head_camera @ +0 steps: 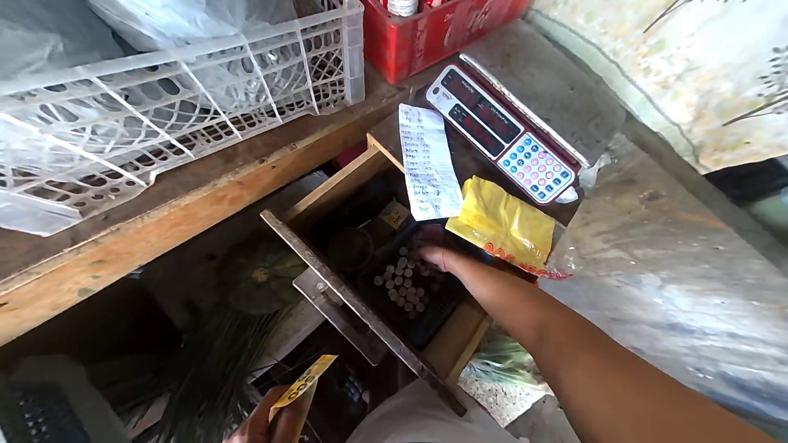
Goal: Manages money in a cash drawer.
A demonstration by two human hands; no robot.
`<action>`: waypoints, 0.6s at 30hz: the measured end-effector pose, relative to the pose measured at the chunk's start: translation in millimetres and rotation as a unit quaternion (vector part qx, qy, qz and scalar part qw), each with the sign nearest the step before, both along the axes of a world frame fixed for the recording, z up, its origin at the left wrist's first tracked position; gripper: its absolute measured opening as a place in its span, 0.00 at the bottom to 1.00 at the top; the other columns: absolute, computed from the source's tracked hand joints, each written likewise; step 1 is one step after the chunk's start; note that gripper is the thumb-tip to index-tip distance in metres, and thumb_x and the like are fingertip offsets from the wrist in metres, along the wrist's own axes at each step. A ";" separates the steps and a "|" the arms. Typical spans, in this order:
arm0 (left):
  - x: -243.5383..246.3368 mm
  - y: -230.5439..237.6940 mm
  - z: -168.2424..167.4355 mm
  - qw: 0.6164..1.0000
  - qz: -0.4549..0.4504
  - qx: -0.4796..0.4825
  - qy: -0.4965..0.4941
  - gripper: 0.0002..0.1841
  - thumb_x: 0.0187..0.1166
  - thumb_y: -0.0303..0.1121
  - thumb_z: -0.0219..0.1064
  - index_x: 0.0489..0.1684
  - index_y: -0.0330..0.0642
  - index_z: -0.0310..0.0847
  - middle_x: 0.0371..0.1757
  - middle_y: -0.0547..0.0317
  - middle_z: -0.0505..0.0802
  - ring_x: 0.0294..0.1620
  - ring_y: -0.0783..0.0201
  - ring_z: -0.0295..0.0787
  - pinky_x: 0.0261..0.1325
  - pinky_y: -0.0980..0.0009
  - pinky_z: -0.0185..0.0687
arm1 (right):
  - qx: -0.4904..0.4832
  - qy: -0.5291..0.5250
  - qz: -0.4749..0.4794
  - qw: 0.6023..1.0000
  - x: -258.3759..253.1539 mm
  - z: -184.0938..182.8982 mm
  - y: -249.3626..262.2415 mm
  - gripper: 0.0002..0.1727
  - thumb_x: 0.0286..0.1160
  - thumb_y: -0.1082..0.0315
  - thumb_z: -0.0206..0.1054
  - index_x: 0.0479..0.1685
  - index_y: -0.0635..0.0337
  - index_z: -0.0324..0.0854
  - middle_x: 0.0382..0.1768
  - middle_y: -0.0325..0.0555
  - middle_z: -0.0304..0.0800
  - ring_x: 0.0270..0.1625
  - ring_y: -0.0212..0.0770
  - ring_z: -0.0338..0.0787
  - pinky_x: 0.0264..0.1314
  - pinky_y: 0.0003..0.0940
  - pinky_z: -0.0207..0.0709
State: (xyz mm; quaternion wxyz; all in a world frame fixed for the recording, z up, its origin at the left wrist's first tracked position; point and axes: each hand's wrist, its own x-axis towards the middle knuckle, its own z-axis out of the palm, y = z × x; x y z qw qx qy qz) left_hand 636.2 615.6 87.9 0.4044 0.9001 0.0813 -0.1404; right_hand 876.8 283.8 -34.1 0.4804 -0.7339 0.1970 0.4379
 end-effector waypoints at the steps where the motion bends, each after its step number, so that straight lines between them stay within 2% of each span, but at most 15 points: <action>1: -0.1 0.8 0.1 1.000 0.003 0.001 -0.001 0.18 0.85 0.34 0.59 0.49 0.24 0.86 0.33 0.37 0.93 0.34 0.51 0.92 0.43 0.51 0.86 | -0.020 0.006 0.006 1.000 -0.8 -3.1 -1.2 0.22 0.87 0.67 0.59 0.77 0.57 0.70 0.42 0.45 0.82 0.31 0.34 0.77 0.32 0.31 0.72; 2: -0.5 1.7 0.3 1.000 0.005 0.004 -0.001 0.18 0.85 0.35 0.59 0.49 0.24 0.86 0.33 0.37 0.93 0.34 0.51 0.92 0.43 0.51 0.86 | -0.048 0.003 0.016 0.999 -1.0 -4.4 -1.3 0.21 0.87 0.64 0.59 0.76 0.56 0.71 0.44 0.46 0.84 0.32 0.35 0.78 0.33 0.33 0.74; 3: -1.0 2.3 1.0 1.000 0.005 0.008 0.000 0.18 0.85 0.34 0.59 0.49 0.23 0.86 0.34 0.36 0.93 0.35 0.50 0.93 0.44 0.51 0.86 | -0.078 -0.009 0.033 0.996 -1.0 -2.5 -0.3 0.21 0.87 0.62 0.60 0.75 0.58 0.72 0.47 0.49 0.85 0.37 0.39 0.81 0.38 0.37 0.77; 5: -2.7 2.6 2.0 1.000 0.008 0.008 0.000 0.18 0.85 0.34 0.58 0.50 0.23 0.85 0.35 0.35 0.93 0.36 0.50 0.93 0.45 0.50 0.86 | -0.106 -0.052 0.059 0.991 -0.9 -0.7 0.1 0.22 0.84 0.61 0.63 0.71 0.63 0.77 0.57 0.60 0.86 0.54 0.52 0.87 0.57 0.53 0.80; 6: -4.1 3.1 1.3 1.000 0.008 0.005 -0.001 0.18 0.85 0.34 0.58 0.50 0.22 0.85 0.35 0.35 0.93 0.36 0.50 0.93 0.45 0.51 0.86 | -0.094 -0.065 0.062 0.991 -0.2 1.1 0.1 0.23 0.85 0.60 0.64 0.71 0.65 0.78 0.63 0.63 0.85 0.63 0.56 0.86 0.67 0.57 0.78; 7: -5.5 3.8 0.1 1.000 0.009 0.001 -0.001 0.19 0.86 0.35 0.58 0.50 0.22 0.85 0.35 0.35 0.93 0.37 0.50 0.93 0.46 0.51 0.86 | -0.068 -0.066 0.053 0.994 0.5 7.1 1.3 0.23 0.85 0.61 0.63 0.72 0.66 0.77 0.66 0.64 0.83 0.67 0.56 0.84 0.71 0.56 0.76; 9: -9.1 4.3 -1.3 1.000 0.015 -0.001 0.002 0.19 0.86 0.35 0.58 0.49 0.22 0.85 0.35 0.35 0.93 0.37 0.51 0.93 0.46 0.52 0.86 | 0.018 -0.038 -0.003 0.999 1.2 21.2 3.5 0.22 0.88 0.66 0.59 0.76 0.66 0.74 0.69 0.59 0.80 0.66 0.49 0.83 0.70 0.46 0.78; 10: -10.8 4.8 -2.0 1.000 0.017 0.001 0.008 0.19 0.86 0.36 0.58 0.50 0.22 0.85 0.36 0.35 0.93 0.37 0.50 0.93 0.46 0.51 0.86 | 0.070 -0.018 -0.054 0.996 0.7 26.0 3.5 0.20 0.89 0.67 0.57 0.75 0.65 0.74 0.66 0.55 0.81 0.61 0.44 0.85 0.66 0.41 0.80; 12: -13.1 5.1 -2.0 0.999 0.020 0.005 0.026 0.19 0.87 0.36 0.56 0.51 0.23 0.85 0.37 0.35 0.93 0.38 0.48 0.92 0.47 0.48 0.85 | 0.154 0.011 -0.140 0.978 -2.0 33.5 3.5 0.16 0.91 0.63 0.56 0.66 0.64 0.77 0.50 0.46 0.86 0.47 0.37 0.89 0.56 0.34 0.85; 14: -13.8 3.4 -1.4 0.999 0.024 0.006 0.032 0.20 0.88 0.36 0.56 0.52 0.23 0.85 0.37 0.35 0.93 0.38 0.48 0.92 0.47 0.48 0.85 | 0.188 0.014 -0.168 0.968 -2.5 36.0 3.2 0.15 0.91 0.62 0.56 0.61 0.64 0.79 0.44 0.44 0.88 0.43 0.35 0.90 0.52 0.31 0.86; 16: -13.5 1.2 0.0 0.999 0.025 0.005 0.026 0.20 0.87 0.36 0.57 0.51 0.23 0.85 0.37 0.35 0.93 0.38 0.48 0.93 0.47 0.49 0.85 | 0.196 0.007 -0.178 0.964 -1.8 37.8 5.5 0.13 0.87 0.71 0.61 0.63 0.68 0.78 0.50 0.48 0.88 0.48 0.38 0.91 0.56 0.33 0.87; 18: -13.5 -0.2 1.3 0.999 0.028 0.004 0.019 0.19 0.87 0.35 0.57 0.51 0.22 0.84 0.37 0.33 0.93 0.39 0.47 0.93 0.48 0.48 0.86 | 0.210 0.005 -0.139 0.968 0.5 44.3 10.1 0.17 0.85 0.77 0.59 0.69 0.70 0.75 0.59 0.51 0.85 0.55 0.39 0.90 0.63 0.34 0.84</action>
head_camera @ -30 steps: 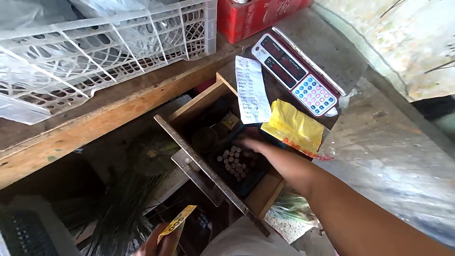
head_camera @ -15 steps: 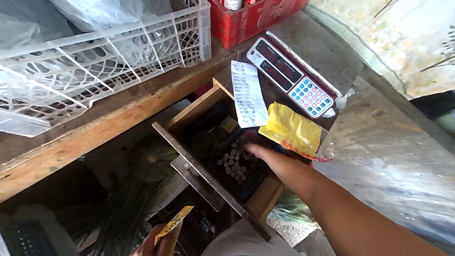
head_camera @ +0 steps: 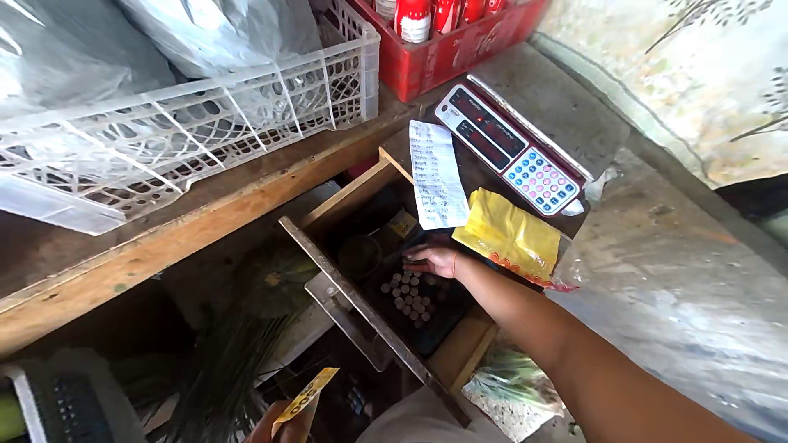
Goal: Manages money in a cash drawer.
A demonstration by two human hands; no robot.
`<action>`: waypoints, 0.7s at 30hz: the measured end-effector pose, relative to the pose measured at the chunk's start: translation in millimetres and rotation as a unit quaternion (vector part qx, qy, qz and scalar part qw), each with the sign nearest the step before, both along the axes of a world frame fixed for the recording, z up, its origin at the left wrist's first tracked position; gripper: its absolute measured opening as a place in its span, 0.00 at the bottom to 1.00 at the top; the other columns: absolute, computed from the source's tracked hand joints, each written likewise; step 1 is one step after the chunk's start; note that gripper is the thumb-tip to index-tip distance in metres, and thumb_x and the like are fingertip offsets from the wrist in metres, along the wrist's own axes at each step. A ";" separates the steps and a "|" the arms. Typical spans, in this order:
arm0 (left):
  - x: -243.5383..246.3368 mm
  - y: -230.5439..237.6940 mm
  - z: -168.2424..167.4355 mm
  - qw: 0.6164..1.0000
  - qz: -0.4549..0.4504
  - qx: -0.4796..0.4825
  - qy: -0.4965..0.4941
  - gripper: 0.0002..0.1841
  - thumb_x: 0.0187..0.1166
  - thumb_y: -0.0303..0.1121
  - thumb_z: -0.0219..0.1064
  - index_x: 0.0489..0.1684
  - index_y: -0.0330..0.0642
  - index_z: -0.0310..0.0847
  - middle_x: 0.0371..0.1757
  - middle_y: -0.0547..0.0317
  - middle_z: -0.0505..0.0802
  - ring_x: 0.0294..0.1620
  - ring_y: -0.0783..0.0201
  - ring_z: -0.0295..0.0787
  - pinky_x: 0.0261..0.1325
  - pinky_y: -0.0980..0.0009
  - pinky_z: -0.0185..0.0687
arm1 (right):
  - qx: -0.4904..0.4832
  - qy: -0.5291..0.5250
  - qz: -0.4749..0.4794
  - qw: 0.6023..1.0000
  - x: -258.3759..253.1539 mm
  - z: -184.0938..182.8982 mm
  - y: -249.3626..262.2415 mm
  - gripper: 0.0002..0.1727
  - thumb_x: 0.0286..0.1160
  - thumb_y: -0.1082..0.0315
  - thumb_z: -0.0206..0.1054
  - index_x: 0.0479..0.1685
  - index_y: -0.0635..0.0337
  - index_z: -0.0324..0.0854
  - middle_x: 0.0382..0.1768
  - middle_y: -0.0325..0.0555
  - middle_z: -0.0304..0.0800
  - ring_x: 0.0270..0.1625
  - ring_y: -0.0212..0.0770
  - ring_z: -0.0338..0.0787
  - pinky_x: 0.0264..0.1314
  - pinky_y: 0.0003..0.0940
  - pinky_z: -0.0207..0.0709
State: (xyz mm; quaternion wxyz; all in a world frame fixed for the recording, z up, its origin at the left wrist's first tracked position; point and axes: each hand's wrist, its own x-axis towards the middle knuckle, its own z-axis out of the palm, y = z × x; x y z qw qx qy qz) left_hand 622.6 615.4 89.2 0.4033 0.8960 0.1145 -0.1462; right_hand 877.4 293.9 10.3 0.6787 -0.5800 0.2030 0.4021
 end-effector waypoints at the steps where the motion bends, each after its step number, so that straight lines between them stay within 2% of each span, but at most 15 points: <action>1: -0.8 0.5 -0.7 1.000 0.001 -0.001 -0.004 0.19 0.87 0.35 0.57 0.51 0.22 0.84 0.37 0.33 0.93 0.39 0.48 0.93 0.48 0.48 0.86 | 0.016 -0.016 0.020 1.000 1.6 4.7 2.2 0.17 0.86 0.76 0.57 0.70 0.70 0.75 0.60 0.50 0.85 0.56 0.39 0.90 0.64 0.34 0.84; 3: -4.2 2.0 -3.9 1.000 0.002 -0.002 -0.011 0.20 0.87 0.35 0.57 0.52 0.22 0.85 0.37 0.34 0.93 0.39 0.50 0.93 0.48 0.50 0.86 | 0.026 -0.043 0.016 0.999 4.4 9.8 3.7 0.15 0.91 0.66 0.56 0.62 0.67 0.79 0.49 0.46 0.89 0.48 0.37 0.91 0.57 0.33 0.86; 4: -5.5 1.9 -4.8 1.000 0.003 -0.001 -0.013 0.19 0.87 0.35 0.57 0.51 0.22 0.85 0.37 0.35 0.93 0.38 0.50 0.93 0.48 0.51 0.86 | -0.010 -0.044 0.000 0.999 5.6 10.8 6.0 0.16 0.92 0.56 0.56 0.48 0.59 0.80 0.37 0.39 0.85 0.37 0.33 0.87 0.46 0.31 0.84; 5: -5.8 1.2 -5.2 1.000 0.004 0.002 -0.013 0.19 0.87 0.35 0.57 0.51 0.22 0.85 0.37 0.35 0.93 0.38 0.50 0.93 0.47 0.51 0.86 | -0.079 -0.052 -0.018 0.995 5.9 11.6 12.1 0.20 0.90 0.49 0.57 0.30 0.51 0.73 0.23 0.31 0.73 0.24 0.29 0.75 0.31 0.27 0.73; 6: -6.2 0.6 -5.1 1.000 0.006 0.002 -0.011 0.19 0.87 0.35 0.57 0.50 0.22 0.84 0.37 0.35 0.93 0.38 0.50 0.93 0.47 0.50 0.86 | -0.174 -0.071 -0.019 0.982 5.2 11.6 18.3 0.24 0.88 0.44 0.58 0.24 0.49 0.69 0.17 0.31 0.65 0.18 0.29 0.67 0.22 0.26 0.63; 7: -7.8 0.1 -4.7 1.000 0.007 0.001 -0.008 0.19 0.86 0.35 0.57 0.50 0.22 0.84 0.37 0.34 0.93 0.38 0.50 0.93 0.47 0.50 0.86 | -0.256 -0.088 0.024 0.962 3.1 13.5 20.7 0.26 0.87 0.42 0.58 0.32 0.56 0.75 0.24 0.40 0.71 0.26 0.36 0.72 0.30 0.33 0.68; 8: -9.9 0.1 -4.8 1.000 0.008 -0.001 -0.005 0.19 0.86 0.35 0.57 0.51 0.22 0.84 0.37 0.34 0.93 0.38 0.50 0.93 0.47 0.50 0.86 | -0.299 -0.102 0.090 0.945 -0.3 13.7 20.3 0.29 0.87 0.43 0.60 0.48 0.66 0.85 0.41 0.56 0.86 0.45 0.49 0.85 0.52 0.48 0.80; 9: -10.4 0.0 -5.2 1.000 0.008 -0.002 -0.003 0.19 0.87 0.35 0.57 0.51 0.22 0.85 0.37 0.35 0.93 0.38 0.50 0.93 0.47 0.50 0.86 | -0.314 -0.139 0.183 0.921 -4.1 0.9 19.7 0.30 0.89 0.46 0.58 0.54 0.69 0.87 0.51 0.62 0.89 0.56 0.55 0.88 0.64 0.56 0.77; 10: -10.1 -0.7 -5.2 1.000 0.010 -0.004 0.001 0.19 0.87 0.35 0.57 0.51 0.22 0.85 0.37 0.35 0.93 0.38 0.50 0.93 0.48 0.51 0.86 | -0.330 -0.178 0.295 0.879 -7.0 -16.1 19.4 0.27 0.89 0.49 0.58 0.58 0.66 0.88 0.57 0.64 0.90 0.63 0.59 0.88 0.71 0.62 0.75; 12: -10.3 -2.9 -5.1 1.000 0.010 -0.007 0.004 0.19 0.87 0.35 0.57 0.51 0.23 0.85 0.38 0.36 0.93 0.39 0.51 0.93 0.49 0.51 0.86 | -0.349 -0.236 0.455 0.785 -18.7 -52.7 22.1 0.19 0.86 0.54 0.63 0.66 0.51 0.88 0.65 0.57 0.90 0.71 0.59 0.86 0.76 0.67 0.72; 13: -10.2 -4.9 -3.9 1.000 0.011 -0.008 0.003 0.19 0.87 0.35 0.57 0.51 0.23 0.85 0.38 0.36 0.93 0.39 0.52 0.93 0.49 0.52 0.86 | -0.360 -0.262 0.511 0.735 -25.8 -65.7 25.2 0.21 0.84 0.54 0.65 0.71 0.47 0.85 0.68 0.58 0.87 0.73 0.62 0.83 0.76 0.71 0.69; 14: -10.4 -6.5 -3.1 1.000 0.012 -0.008 0.004 0.19 0.87 0.36 0.57 0.51 0.23 0.85 0.37 0.37 0.93 0.39 0.52 0.93 0.48 0.53 0.86 | -0.365 -0.279 0.550 0.697 -32.7 -76.6 28.4 0.24 0.81 0.55 0.67 0.75 0.49 0.80 0.71 0.62 0.83 0.75 0.67 0.79 0.76 0.75 0.65; 15: -11.1 -7.6 -2.5 1.000 0.015 -0.005 0.004 0.19 0.87 0.36 0.57 0.50 0.23 0.85 0.36 0.37 0.93 0.38 0.52 0.93 0.47 0.52 0.86 | -0.363 -0.303 0.576 0.667 -39.3 -83.0 31.0 0.25 0.80 0.57 0.68 0.76 0.53 0.79 0.71 0.64 0.82 0.76 0.70 0.78 0.76 0.75 0.67; 18: -15.4 -7.8 -2.7 1.000 0.025 0.000 0.017 0.20 0.87 0.36 0.57 0.51 0.23 0.85 0.37 0.36 0.93 0.39 0.51 0.93 0.48 0.51 0.86 | -0.339 -0.343 0.597 0.641 -53.5 -89.5 35.4 0.24 0.83 0.64 0.65 0.75 0.65 0.77 0.78 0.64 0.75 0.77 0.69 0.77 0.76 0.70 0.70; 21: -21.3 -5.3 -7.0 0.999 0.035 -0.001 0.004 0.19 0.87 0.35 0.57 0.49 0.23 0.85 0.35 0.37 0.93 0.37 0.52 0.92 0.46 0.52 0.86 | -0.331 -0.378 0.591 0.631 -58.5 -99.2 32.8 0.21 0.84 0.70 0.63 0.73 0.65 0.78 0.82 0.63 0.71 0.77 0.69 0.77 0.77 0.68 0.70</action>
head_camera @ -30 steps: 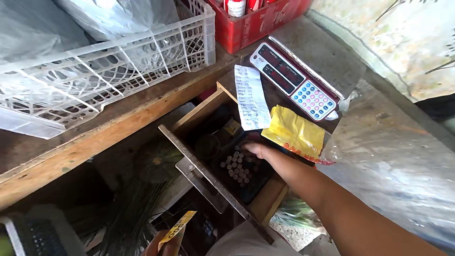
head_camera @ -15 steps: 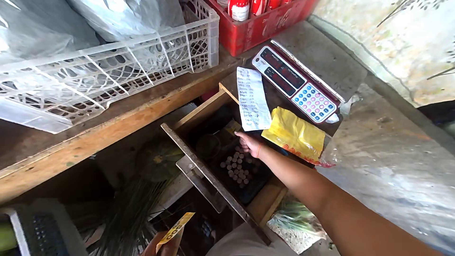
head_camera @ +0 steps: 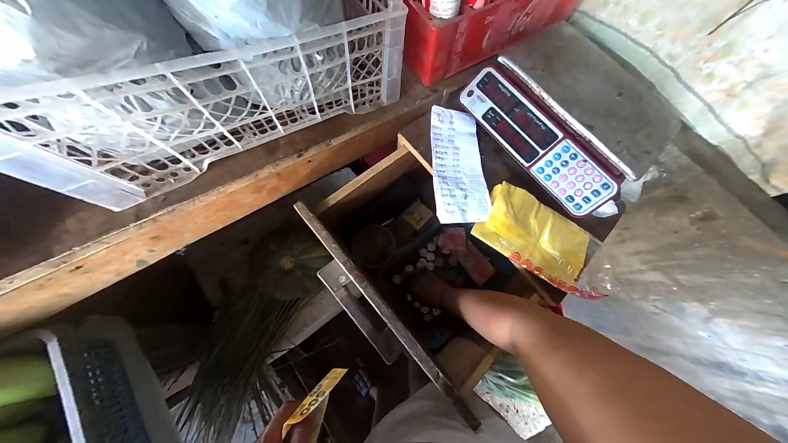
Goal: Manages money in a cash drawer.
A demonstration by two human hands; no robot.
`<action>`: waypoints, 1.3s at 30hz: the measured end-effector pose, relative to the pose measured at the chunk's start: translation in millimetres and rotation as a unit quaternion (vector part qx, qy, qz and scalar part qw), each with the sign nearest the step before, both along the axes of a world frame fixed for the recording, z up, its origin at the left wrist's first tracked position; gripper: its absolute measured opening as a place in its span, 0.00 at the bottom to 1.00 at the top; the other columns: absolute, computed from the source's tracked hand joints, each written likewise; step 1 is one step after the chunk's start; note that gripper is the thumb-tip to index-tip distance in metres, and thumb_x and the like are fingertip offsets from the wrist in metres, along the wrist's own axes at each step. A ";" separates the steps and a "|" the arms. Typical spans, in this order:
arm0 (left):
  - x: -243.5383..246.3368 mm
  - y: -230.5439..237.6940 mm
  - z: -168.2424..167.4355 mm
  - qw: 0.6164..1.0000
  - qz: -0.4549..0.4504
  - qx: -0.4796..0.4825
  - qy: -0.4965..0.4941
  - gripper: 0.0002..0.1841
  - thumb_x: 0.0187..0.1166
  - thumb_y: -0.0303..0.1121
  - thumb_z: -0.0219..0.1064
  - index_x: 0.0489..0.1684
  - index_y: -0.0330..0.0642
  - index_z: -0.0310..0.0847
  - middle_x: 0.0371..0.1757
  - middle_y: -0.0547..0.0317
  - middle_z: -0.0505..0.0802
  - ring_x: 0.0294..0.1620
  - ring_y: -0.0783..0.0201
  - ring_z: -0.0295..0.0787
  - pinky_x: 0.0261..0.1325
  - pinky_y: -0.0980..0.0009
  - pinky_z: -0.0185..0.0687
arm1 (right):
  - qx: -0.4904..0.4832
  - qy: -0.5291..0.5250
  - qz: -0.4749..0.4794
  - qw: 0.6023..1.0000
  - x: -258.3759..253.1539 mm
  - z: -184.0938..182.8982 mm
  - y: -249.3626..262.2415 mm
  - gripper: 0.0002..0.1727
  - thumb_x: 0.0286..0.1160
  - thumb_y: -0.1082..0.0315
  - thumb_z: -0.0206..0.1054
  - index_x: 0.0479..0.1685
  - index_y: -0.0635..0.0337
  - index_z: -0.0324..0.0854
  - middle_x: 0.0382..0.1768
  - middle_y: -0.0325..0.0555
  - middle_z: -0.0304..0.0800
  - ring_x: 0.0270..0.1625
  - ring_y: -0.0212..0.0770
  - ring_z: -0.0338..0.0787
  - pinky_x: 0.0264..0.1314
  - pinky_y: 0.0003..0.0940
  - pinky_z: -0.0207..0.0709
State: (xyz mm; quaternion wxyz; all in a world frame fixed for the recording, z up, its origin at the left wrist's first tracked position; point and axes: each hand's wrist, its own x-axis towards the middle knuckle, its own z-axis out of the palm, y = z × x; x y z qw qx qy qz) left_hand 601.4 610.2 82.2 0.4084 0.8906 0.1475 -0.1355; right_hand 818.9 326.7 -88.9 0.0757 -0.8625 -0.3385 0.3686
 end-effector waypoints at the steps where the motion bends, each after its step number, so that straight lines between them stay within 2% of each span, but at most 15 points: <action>1: -1.9 0.5 -0.8 1.000 0.003 -0.001 0.003 0.19 0.87 0.35 0.57 0.50 0.23 0.84 0.36 0.37 0.93 0.37 0.53 0.92 0.46 0.53 0.86 | 0.004 -0.004 0.000 1.000 -1.9 -1.5 0.1 0.20 0.83 0.71 0.63 0.72 0.66 0.79 0.81 0.63 0.72 0.77 0.68 0.77 0.79 0.67 0.68; 4: -4.2 -1.1 -2.3 1.000 0.011 -0.009 0.023 0.19 0.88 0.35 0.56 0.53 0.22 0.84 0.40 0.36 0.93 0.41 0.51 0.93 0.51 0.51 0.87 | -0.027 0.020 -0.039 0.999 -2.8 2.7 5.8 0.24 0.83 0.70 0.63 0.76 0.69 0.74 0.81 0.64 0.71 0.81 0.67 0.73 0.84 0.65 0.63; 8: -4.1 -5.2 -3.6 1.000 0.015 -0.015 0.018 0.20 0.88 0.36 0.57 0.51 0.22 0.85 0.38 0.35 0.93 0.40 0.50 0.93 0.50 0.50 0.86 | -0.050 0.088 -0.105 0.989 5.1 2.2 11.8 0.32 0.77 0.70 0.69 0.82 0.68 0.68 0.81 0.70 0.69 0.83 0.72 0.68 0.83 0.72 0.59; 11: -3.4 -3.7 -4.2 1.000 0.018 -0.018 0.018 0.20 0.88 0.37 0.57 0.51 0.23 0.85 0.36 0.36 0.93 0.38 0.50 0.93 0.47 0.49 0.86 | 0.026 0.206 -0.234 0.950 22.1 27.7 2.1 0.24 0.83 0.66 0.66 0.78 0.61 0.75 0.72 0.62 0.81 0.72 0.57 0.83 0.75 0.59 0.74; 13: -1.8 -2.1 -2.4 0.999 0.019 -0.018 0.022 0.20 0.87 0.37 0.56 0.53 0.23 0.84 0.37 0.35 0.93 0.38 0.48 0.93 0.48 0.48 0.86 | 0.067 0.265 -0.335 0.901 31.6 39.3 -13.1 0.20 0.87 0.65 0.62 0.76 0.54 0.79 0.62 0.51 0.87 0.54 0.42 0.86 0.57 0.44 0.79; 14: -0.4 -2.1 -1.1 0.999 0.021 -0.016 0.020 0.20 0.87 0.37 0.57 0.53 0.23 0.84 0.37 0.35 0.93 0.38 0.48 0.93 0.48 0.47 0.86 | 0.102 0.296 -0.399 0.862 34.5 45.8 -22.4 0.18 0.89 0.66 0.59 0.73 0.56 0.79 0.51 0.45 0.84 0.41 0.35 0.80 0.45 0.35 0.75; 15: 1.1 -2.5 -0.1 0.999 0.023 -0.014 0.019 0.20 0.87 0.37 0.57 0.52 0.23 0.85 0.37 0.35 0.93 0.38 0.48 0.93 0.47 0.48 0.86 | 0.141 0.327 -0.462 0.812 38.9 50.2 -32.9 0.17 0.90 0.67 0.57 0.71 0.58 0.77 0.47 0.43 0.83 0.37 0.32 0.79 0.43 0.32 0.76; 18: 4.5 -4.7 1.2 1.000 0.023 -0.011 0.009 0.20 0.87 0.37 0.57 0.51 0.24 0.85 0.34 0.37 0.93 0.35 0.51 0.92 0.44 0.50 0.85 | 0.232 0.346 -0.593 0.689 52.6 57.6 -58.5 0.21 0.92 0.61 0.55 0.75 0.64 0.72 0.55 0.50 0.86 0.49 0.42 0.89 0.56 0.40 0.85; 20: 6.3 -6.4 1.6 1.000 0.020 -0.016 0.005 0.19 0.86 0.36 0.57 0.51 0.24 0.85 0.35 0.37 0.93 0.35 0.51 0.92 0.45 0.50 0.85 | 0.250 0.282 -0.656 0.654 59.3 52.5 -59.9 0.25 0.91 0.53 0.58 0.79 0.56 0.68 0.51 0.49 0.84 0.47 0.44 0.87 0.51 0.43 0.85; 24: 8.3 -8.6 1.6 1.000 0.012 -0.015 0.006 0.19 0.86 0.36 0.57 0.51 0.24 0.85 0.35 0.36 0.93 0.36 0.49 0.93 0.46 0.48 0.85 | 0.163 0.177 -0.669 0.703 57.3 51.6 -47.5 0.30 0.85 0.45 0.63 0.78 0.54 0.73 0.55 0.53 0.83 0.48 0.45 0.82 0.50 0.46 0.78; 27: 9.2 -8.5 0.8 1.000 0.014 -0.009 0.004 0.19 0.85 0.36 0.57 0.50 0.24 0.85 0.35 0.37 0.93 0.36 0.50 0.93 0.45 0.49 0.85 | 0.055 0.158 -0.505 0.847 55.5 35.8 -49.1 0.24 0.90 0.51 0.59 0.69 0.60 0.83 0.62 0.58 0.88 0.61 0.53 0.88 0.66 0.55 0.79; 30: 8.1 -8.6 0.1 1.000 0.014 -0.007 0.002 0.19 0.86 0.36 0.57 0.50 0.25 0.86 0.34 0.37 0.93 0.36 0.50 0.93 0.45 0.50 0.86 | -0.020 0.022 -0.278 0.960 44.3 24.5 -51.4 0.17 0.84 0.60 0.64 0.66 0.51 0.87 0.65 0.54 0.89 0.66 0.55 0.88 0.71 0.61 0.78; 35: 5.9 -7.2 -2.8 1.000 0.014 -0.005 0.006 0.19 0.86 0.36 0.57 0.50 0.24 0.86 0.34 0.36 0.93 0.36 0.48 0.93 0.46 0.47 0.85 | -0.065 -0.076 -0.142 0.985 38.9 14.0 -49.0 0.21 0.84 0.66 0.62 0.74 0.55 0.81 0.81 0.51 0.76 0.82 0.54 0.76 0.82 0.57 0.71; 37: 6.2 -7.7 -2.5 1.000 0.017 -0.007 0.003 0.19 0.86 0.36 0.57 0.50 0.24 0.86 0.34 0.37 0.93 0.35 0.50 0.93 0.44 0.49 0.85 | -0.096 -0.058 -0.153 0.982 38.5 22.2 -39.2 0.22 0.86 0.65 0.60 0.76 0.59 0.78 0.83 0.52 0.74 0.81 0.57 0.77 0.79 0.60 0.72; 39: 6.1 -7.0 -2.9 1.000 0.019 -0.008 0.006 0.19 0.87 0.36 0.57 0.50 0.24 0.85 0.34 0.37 0.93 0.35 0.51 0.92 0.44 0.51 0.85 | -0.082 -0.019 -0.226 0.970 31.4 22.2 -31.5 0.21 0.87 0.64 0.60 0.73 0.60 0.80 0.75 0.57 0.81 0.77 0.60 0.80 0.78 0.65 0.71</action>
